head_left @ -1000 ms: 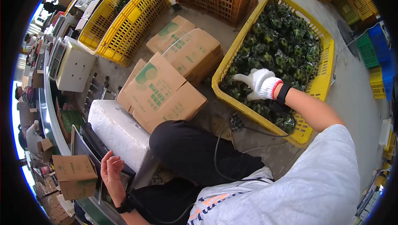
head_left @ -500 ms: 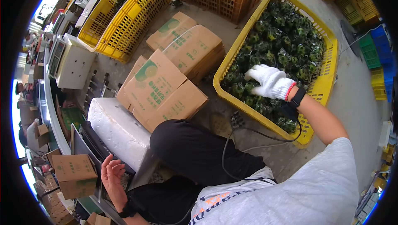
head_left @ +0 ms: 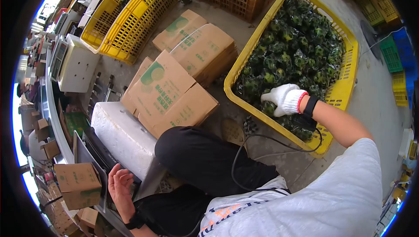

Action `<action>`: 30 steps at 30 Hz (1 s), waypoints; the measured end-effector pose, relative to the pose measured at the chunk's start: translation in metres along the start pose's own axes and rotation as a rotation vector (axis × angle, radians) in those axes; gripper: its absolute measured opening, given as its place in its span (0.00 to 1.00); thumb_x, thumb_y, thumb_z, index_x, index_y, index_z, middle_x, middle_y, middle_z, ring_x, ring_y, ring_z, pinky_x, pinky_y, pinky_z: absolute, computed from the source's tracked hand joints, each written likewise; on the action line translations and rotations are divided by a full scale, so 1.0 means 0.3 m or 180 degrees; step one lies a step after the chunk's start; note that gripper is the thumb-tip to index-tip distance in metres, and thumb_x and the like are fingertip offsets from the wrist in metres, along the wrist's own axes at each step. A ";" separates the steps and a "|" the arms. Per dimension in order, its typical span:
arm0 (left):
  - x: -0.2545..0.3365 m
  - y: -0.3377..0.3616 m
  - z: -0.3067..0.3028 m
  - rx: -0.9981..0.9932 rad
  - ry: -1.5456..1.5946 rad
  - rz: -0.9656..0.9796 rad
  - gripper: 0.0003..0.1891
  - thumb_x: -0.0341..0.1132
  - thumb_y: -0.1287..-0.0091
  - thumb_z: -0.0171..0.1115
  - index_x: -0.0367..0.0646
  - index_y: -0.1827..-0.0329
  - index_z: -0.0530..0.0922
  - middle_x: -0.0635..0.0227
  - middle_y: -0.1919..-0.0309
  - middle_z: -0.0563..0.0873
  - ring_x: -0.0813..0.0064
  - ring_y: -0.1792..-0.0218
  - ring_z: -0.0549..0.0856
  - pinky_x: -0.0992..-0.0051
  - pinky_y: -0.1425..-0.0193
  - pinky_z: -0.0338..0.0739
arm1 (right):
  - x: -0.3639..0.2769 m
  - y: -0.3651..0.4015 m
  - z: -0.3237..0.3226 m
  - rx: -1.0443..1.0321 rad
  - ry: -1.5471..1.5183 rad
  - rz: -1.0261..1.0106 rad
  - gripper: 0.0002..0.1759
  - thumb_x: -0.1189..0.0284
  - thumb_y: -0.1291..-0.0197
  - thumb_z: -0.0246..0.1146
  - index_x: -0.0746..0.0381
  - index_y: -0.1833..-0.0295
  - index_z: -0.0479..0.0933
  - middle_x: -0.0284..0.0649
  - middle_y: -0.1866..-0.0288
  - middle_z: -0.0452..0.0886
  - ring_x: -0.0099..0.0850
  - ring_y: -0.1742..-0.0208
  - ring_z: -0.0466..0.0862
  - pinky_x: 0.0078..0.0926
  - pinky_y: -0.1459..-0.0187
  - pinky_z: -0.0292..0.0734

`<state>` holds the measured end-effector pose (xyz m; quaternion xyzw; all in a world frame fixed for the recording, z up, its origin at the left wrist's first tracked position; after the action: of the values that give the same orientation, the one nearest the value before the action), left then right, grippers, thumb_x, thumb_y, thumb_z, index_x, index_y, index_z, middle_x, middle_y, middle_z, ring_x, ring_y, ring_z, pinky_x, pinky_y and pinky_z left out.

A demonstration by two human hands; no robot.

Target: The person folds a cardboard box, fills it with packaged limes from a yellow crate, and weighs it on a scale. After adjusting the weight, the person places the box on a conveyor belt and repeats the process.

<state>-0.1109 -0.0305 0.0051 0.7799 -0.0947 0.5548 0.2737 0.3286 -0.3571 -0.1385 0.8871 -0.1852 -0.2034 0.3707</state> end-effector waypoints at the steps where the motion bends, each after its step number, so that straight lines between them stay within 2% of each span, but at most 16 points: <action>1: -0.002 0.012 -0.017 0.0096 0.0029 -0.0042 0.22 0.43 0.17 0.53 0.38 0.29 0.73 0.66 0.50 0.86 0.78 0.54 0.87 0.79 0.48 0.81 | 0.024 0.040 0.004 -0.0414 0.0293 0.0275 0.40 0.62 0.54 0.69 0.46 0.28 0.74 0.47 0.56 0.88 0.47 0.53 0.89 0.46 0.57 0.84; 4: -0.006 0.033 -0.051 0.0177 0.0000 -0.0079 0.21 0.42 0.16 0.51 0.38 0.29 0.73 0.66 0.50 0.86 0.78 0.54 0.86 0.78 0.47 0.81 | 0.152 0.133 0.046 -0.0913 0.0692 0.0417 0.42 0.52 0.55 0.74 0.43 0.29 0.76 0.43 0.53 0.90 0.44 0.52 0.90 0.44 0.54 0.84; 7: 0.005 0.045 -0.049 0.0229 -0.0011 -0.0076 0.22 0.42 0.16 0.51 0.37 0.28 0.71 0.65 0.50 0.86 0.78 0.53 0.86 0.78 0.47 0.81 | 0.125 0.169 -0.073 -0.0677 0.0425 0.0349 0.43 0.49 0.57 0.74 0.46 0.31 0.78 0.44 0.55 0.89 0.45 0.51 0.89 0.44 0.52 0.83; 8: 0.009 0.045 -0.043 0.0219 -0.0020 -0.0080 0.22 0.42 0.16 0.51 0.37 0.28 0.71 0.65 0.50 0.86 0.78 0.53 0.86 0.78 0.47 0.81 | 0.103 0.141 -0.112 -0.0098 0.0157 0.0358 0.39 0.48 0.53 0.73 0.49 0.33 0.79 0.44 0.55 0.89 0.45 0.50 0.89 0.43 0.50 0.83; 10: 0.018 0.042 -0.028 0.0154 -0.0004 -0.0080 0.22 0.42 0.16 0.51 0.37 0.28 0.71 0.65 0.50 0.86 0.78 0.54 0.86 0.78 0.47 0.81 | 0.040 0.062 -0.178 0.1191 -0.0259 -0.0024 0.26 0.58 0.40 0.67 0.51 0.36 0.79 0.44 0.42 0.82 0.44 0.40 0.82 0.44 0.41 0.81; 11: 0.025 0.044 -0.020 0.0151 -0.0026 -0.0078 0.22 0.42 0.16 0.51 0.37 0.28 0.71 0.65 0.50 0.86 0.78 0.54 0.86 0.78 0.47 0.81 | 0.016 0.008 -0.182 0.1646 -0.0181 -0.0464 0.26 0.61 0.39 0.67 0.52 0.34 0.78 0.43 0.38 0.80 0.45 0.37 0.80 0.42 0.38 0.79; 12: 0.030 0.045 -0.011 0.0157 -0.0061 -0.0101 0.22 0.42 0.17 0.51 0.37 0.28 0.71 0.65 0.50 0.86 0.78 0.54 0.86 0.78 0.47 0.81 | 0.006 -0.065 -0.165 0.1773 -0.0029 -0.0547 0.29 0.60 0.39 0.69 0.55 0.32 0.76 0.42 0.36 0.80 0.44 0.35 0.79 0.42 0.36 0.78; 14: 0.039 0.044 -0.005 0.0160 -0.0116 -0.0122 0.22 0.43 0.17 0.52 0.37 0.28 0.71 0.65 0.50 0.86 0.78 0.53 0.86 0.79 0.47 0.81 | -0.015 -0.202 -0.137 0.1144 0.0399 -0.0098 0.35 0.54 0.41 0.71 0.57 0.30 0.75 0.42 0.32 0.77 0.44 0.33 0.77 0.42 0.35 0.78; 17: 0.040 0.047 -0.001 0.0128 -0.0167 -0.0096 0.23 0.43 0.17 0.52 0.37 0.28 0.71 0.65 0.49 0.86 0.77 0.53 0.86 0.79 0.48 0.81 | 0.007 -0.280 -0.143 0.0982 0.0435 -0.0176 0.42 0.49 0.44 0.72 0.58 0.28 0.73 0.43 0.28 0.73 0.43 0.31 0.76 0.41 0.34 0.77; 18: 0.036 0.047 0.003 0.0166 -0.0179 -0.0142 0.23 0.43 0.17 0.52 0.37 0.28 0.71 0.65 0.49 0.85 0.77 0.53 0.86 0.79 0.48 0.80 | 0.033 -0.282 -0.121 0.1489 0.0269 -0.0374 0.39 0.46 0.47 0.73 0.59 0.35 0.79 0.43 0.31 0.76 0.43 0.31 0.75 0.41 0.37 0.79; 20: 0.033 0.038 0.021 0.0172 -0.0200 -0.0197 0.23 0.43 0.17 0.52 0.37 0.28 0.71 0.64 0.49 0.85 0.77 0.53 0.85 0.79 0.48 0.80 | 0.032 -0.226 -0.162 0.0796 -0.0072 -0.0309 0.39 0.42 0.42 0.66 0.57 0.32 0.79 0.42 0.23 0.70 0.45 0.28 0.75 0.42 0.35 0.78; 24: 0.022 0.036 0.036 0.0110 -0.0176 -0.0261 0.22 0.42 0.17 0.51 0.37 0.28 0.71 0.64 0.49 0.85 0.77 0.53 0.86 0.79 0.48 0.80 | 0.060 -0.164 -0.081 0.0457 0.0303 -0.0707 0.23 0.49 0.44 0.67 0.53 0.52 0.89 0.42 0.22 0.68 0.47 0.43 0.85 0.45 0.44 0.83; 26: 0.017 0.048 0.028 0.0058 -0.0151 -0.0267 0.22 0.42 0.17 0.51 0.37 0.28 0.71 0.64 0.49 0.85 0.77 0.53 0.86 0.79 0.48 0.80 | 0.073 -0.085 -0.085 0.0182 -0.0138 -0.0561 0.21 0.52 0.48 0.70 0.51 0.52 0.88 0.43 0.31 0.78 0.44 0.47 0.87 0.44 0.49 0.83; 28: 0.008 0.057 0.004 0.0153 -0.0175 -0.0290 0.22 0.42 0.17 0.51 0.37 0.28 0.71 0.65 0.49 0.85 0.76 0.53 0.86 0.79 0.48 0.80 | 0.139 -0.080 -0.031 -0.0329 0.0138 -0.0310 0.23 0.53 0.51 0.71 0.49 0.49 0.86 0.41 0.46 0.86 0.41 0.51 0.88 0.42 0.54 0.83; 29: 0.003 0.058 -0.007 0.0160 -0.0173 -0.0300 0.22 0.42 0.17 0.51 0.37 0.28 0.71 0.65 0.49 0.85 0.76 0.53 0.86 0.79 0.48 0.80 | 0.161 -0.045 -0.011 -0.0427 -0.0110 -0.0065 0.26 0.53 0.51 0.71 0.49 0.45 0.83 0.40 0.58 0.88 0.38 0.54 0.88 0.40 0.57 0.82; 30: -0.006 0.061 -0.016 0.0167 -0.0155 -0.0309 0.22 0.42 0.17 0.51 0.37 0.28 0.71 0.65 0.49 0.85 0.76 0.53 0.85 0.79 0.48 0.80 | 0.175 -0.027 0.019 -0.0436 -0.0091 -0.0071 0.26 0.53 0.51 0.71 0.49 0.45 0.83 0.40 0.58 0.88 0.38 0.54 0.88 0.40 0.57 0.82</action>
<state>-0.1238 -0.0434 0.0104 0.8038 -0.0489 0.5240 0.2774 0.3719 -0.3802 -0.1599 0.8587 -0.1662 -0.2324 0.4255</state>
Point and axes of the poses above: each hand's wrist, its own y-axis away from the middle knuckle, its own z-axis out of the palm, x = y × z, the point moved 6 cm from there along -y, towards the middle knuckle
